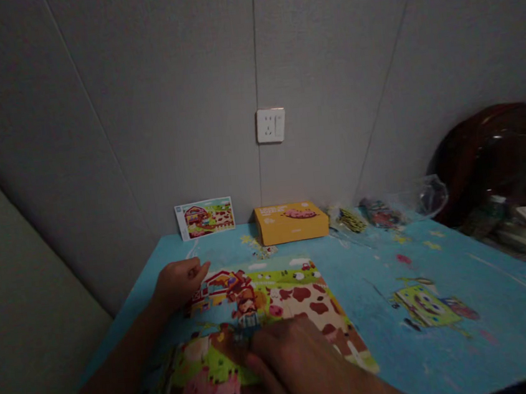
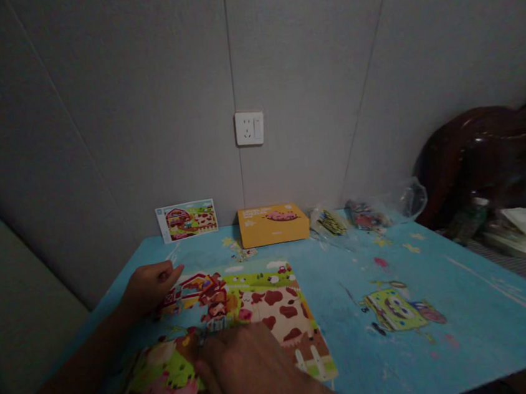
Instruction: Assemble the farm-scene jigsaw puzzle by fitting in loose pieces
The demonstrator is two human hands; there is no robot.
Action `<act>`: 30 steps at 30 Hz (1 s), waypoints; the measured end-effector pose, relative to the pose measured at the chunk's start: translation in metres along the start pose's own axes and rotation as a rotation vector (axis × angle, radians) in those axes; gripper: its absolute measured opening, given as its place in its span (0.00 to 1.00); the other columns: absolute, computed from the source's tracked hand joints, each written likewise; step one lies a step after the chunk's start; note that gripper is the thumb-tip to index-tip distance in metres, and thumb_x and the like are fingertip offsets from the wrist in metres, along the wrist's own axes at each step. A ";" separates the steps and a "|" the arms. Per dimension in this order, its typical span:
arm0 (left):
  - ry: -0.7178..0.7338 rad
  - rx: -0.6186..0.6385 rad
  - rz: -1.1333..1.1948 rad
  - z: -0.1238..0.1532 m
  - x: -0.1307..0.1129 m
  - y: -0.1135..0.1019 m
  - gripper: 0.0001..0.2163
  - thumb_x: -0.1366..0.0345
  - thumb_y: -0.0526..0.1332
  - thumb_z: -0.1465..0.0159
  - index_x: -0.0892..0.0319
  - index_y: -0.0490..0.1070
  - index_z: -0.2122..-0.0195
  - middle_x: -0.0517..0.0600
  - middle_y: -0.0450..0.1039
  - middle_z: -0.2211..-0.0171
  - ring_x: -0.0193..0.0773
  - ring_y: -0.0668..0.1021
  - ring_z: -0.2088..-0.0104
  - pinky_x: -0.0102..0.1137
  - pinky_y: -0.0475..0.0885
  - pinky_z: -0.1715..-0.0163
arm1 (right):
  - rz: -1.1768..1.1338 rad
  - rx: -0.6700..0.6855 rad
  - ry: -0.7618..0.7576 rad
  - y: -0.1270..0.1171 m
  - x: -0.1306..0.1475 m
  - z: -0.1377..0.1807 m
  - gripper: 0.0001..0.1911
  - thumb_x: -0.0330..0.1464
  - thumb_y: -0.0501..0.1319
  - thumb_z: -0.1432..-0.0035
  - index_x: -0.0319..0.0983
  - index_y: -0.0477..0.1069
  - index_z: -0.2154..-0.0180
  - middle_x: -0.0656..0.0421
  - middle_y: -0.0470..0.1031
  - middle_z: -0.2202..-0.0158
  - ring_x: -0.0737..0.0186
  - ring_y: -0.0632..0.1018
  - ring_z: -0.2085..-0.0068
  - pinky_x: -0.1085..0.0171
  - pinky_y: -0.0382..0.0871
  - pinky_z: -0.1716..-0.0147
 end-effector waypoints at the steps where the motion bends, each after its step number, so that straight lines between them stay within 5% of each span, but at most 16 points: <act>1: -0.012 -0.004 -0.024 0.000 0.003 0.001 0.20 0.54 0.50 0.37 0.59 0.60 0.82 0.45 0.61 0.84 0.30 0.62 0.81 0.28 0.55 0.74 | -0.014 0.027 -0.002 0.009 -0.006 -0.020 0.14 0.34 0.49 0.37 0.38 0.71 0.66 0.58 0.76 0.70 0.65 0.73 0.74 0.64 0.61 0.77; 4: 0.014 -0.005 -0.058 -0.002 0.002 0.006 0.19 0.55 0.50 0.37 0.59 0.62 0.81 0.46 0.64 0.83 0.31 0.63 0.80 0.28 0.54 0.73 | 0.004 0.122 -0.082 0.041 -0.013 -0.062 0.14 0.35 0.50 0.40 0.37 0.69 0.72 0.57 0.74 0.76 0.65 0.70 0.78 0.65 0.53 0.80; 8: 0.042 0.034 -0.039 -0.005 -0.005 0.014 0.18 0.56 0.51 0.37 0.59 0.64 0.81 0.47 0.65 0.83 0.31 0.63 0.80 0.28 0.53 0.74 | 0.026 0.226 -0.142 0.075 -0.018 -0.075 0.09 0.34 0.55 0.46 0.38 0.68 0.76 0.57 0.73 0.79 0.65 0.67 0.81 0.65 0.49 0.80; 16: 0.003 0.006 -0.075 -0.011 -0.015 0.018 0.19 0.55 0.52 0.37 0.59 0.67 0.81 0.48 0.67 0.82 0.33 0.65 0.79 0.29 0.52 0.74 | -0.093 -0.184 -0.217 0.044 -0.011 -0.062 0.16 0.31 0.47 0.39 0.37 0.67 0.75 0.57 0.69 0.78 0.65 0.67 0.76 0.64 0.54 0.76; 22: -0.107 -0.062 -0.137 -0.011 -0.009 0.009 0.18 0.56 0.51 0.37 0.59 0.68 0.80 0.48 0.68 0.81 0.34 0.67 0.78 0.29 0.51 0.75 | -0.047 0.270 -0.322 0.076 0.010 -0.063 0.06 0.34 0.57 0.53 0.38 0.68 0.76 0.58 0.71 0.79 0.67 0.64 0.81 0.66 0.47 0.81; 28: -0.133 -0.086 -0.144 -0.011 -0.006 0.006 0.18 0.57 0.51 0.37 0.59 0.69 0.80 0.49 0.70 0.81 0.35 0.69 0.77 0.30 0.52 0.75 | -0.050 -0.033 -0.257 0.057 0.003 -0.061 0.07 0.30 0.53 0.49 0.37 0.69 0.71 0.57 0.71 0.77 0.65 0.68 0.77 0.64 0.55 0.77; 30: -0.152 -0.091 -0.155 -0.012 -0.005 0.007 0.18 0.57 0.52 0.38 0.59 0.69 0.80 0.49 0.71 0.80 0.35 0.70 0.77 0.30 0.52 0.75 | -0.061 0.003 -0.254 0.058 0.005 -0.063 0.07 0.31 0.54 0.50 0.38 0.69 0.73 0.57 0.70 0.78 0.65 0.67 0.78 0.65 0.53 0.78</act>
Point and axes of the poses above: each hand's wrist, its own z-axis away from the middle knuckle, its own y-axis out of the palm, x = y × z, the point moved 6 cm from there along -z, towards the middle knuckle
